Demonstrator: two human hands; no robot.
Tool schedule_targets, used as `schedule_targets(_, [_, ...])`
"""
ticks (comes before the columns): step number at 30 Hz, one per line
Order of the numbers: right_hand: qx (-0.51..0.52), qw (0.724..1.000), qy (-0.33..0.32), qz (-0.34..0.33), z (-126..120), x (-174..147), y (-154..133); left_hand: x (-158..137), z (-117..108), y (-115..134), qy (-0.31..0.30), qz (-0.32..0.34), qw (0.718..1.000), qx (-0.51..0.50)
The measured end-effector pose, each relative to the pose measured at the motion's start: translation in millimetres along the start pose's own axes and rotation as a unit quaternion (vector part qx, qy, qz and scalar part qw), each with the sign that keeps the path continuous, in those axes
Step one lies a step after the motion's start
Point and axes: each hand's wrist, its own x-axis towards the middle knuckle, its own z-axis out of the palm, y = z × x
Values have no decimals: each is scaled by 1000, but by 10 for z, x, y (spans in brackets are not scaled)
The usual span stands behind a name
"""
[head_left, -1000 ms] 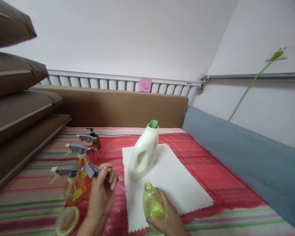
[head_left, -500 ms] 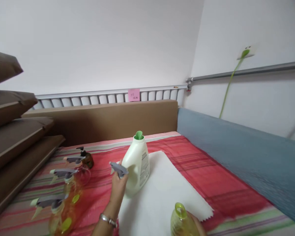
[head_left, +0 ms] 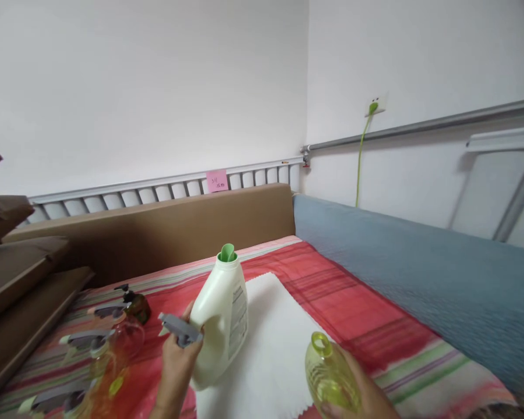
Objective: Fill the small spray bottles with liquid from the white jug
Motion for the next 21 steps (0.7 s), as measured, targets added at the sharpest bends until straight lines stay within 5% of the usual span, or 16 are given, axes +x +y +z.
schedule_targets(6, [-133, 988, -50, -55, -367, 417, -563, -176, -345, 93, -96, 16, 995, 7])
schedule_targets(11, [-235, 961, -87, -117, -351, 642, -934, -280, -372, 43, -127, 18, 992, 12])
schedule_targets(21, [-426, 845, -95, -309, -329, 1163, -1647, -375, -324, 99, -102, 17, 993, -49])
